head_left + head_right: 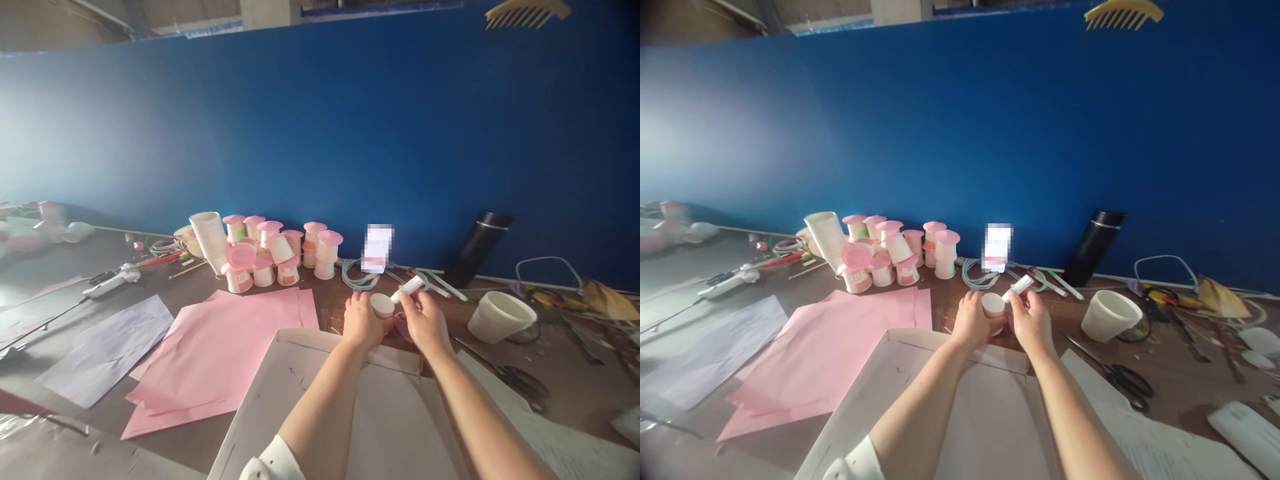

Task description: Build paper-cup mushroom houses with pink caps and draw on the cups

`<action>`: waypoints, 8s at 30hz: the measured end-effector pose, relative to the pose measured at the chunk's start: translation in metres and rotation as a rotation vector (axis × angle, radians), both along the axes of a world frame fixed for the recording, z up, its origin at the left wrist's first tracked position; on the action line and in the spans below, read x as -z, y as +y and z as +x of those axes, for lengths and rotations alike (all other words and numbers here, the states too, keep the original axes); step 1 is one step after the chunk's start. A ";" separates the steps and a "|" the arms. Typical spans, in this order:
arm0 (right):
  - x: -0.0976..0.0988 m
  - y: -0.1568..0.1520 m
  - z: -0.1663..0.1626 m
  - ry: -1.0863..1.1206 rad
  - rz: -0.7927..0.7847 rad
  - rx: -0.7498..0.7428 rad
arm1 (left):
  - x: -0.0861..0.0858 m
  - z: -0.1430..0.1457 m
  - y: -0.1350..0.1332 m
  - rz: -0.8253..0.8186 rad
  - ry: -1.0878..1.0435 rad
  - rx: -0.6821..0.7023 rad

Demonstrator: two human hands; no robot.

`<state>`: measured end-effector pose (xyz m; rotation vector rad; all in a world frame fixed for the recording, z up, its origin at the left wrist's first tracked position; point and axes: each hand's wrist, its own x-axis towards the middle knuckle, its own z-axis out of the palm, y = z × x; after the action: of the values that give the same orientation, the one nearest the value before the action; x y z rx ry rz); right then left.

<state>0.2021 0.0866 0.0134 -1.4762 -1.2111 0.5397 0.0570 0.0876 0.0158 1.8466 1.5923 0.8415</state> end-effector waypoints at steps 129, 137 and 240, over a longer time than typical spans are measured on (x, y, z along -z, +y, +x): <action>-0.010 -0.012 -0.004 1.042 -0.006 -0.285 | -0.006 0.004 -0.006 0.490 -0.369 -0.040; -0.019 -0.021 -0.016 1.006 0.017 -0.396 | -0.016 0.002 -0.013 0.488 -0.481 0.024; -0.019 -0.028 -0.007 0.827 0.021 -0.422 | -0.020 0.002 -0.015 0.643 -0.251 -0.016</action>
<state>0.1949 0.0585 0.0327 -0.8092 -0.8345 1.2671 0.0588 0.0722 0.0362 2.0264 1.2624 1.6660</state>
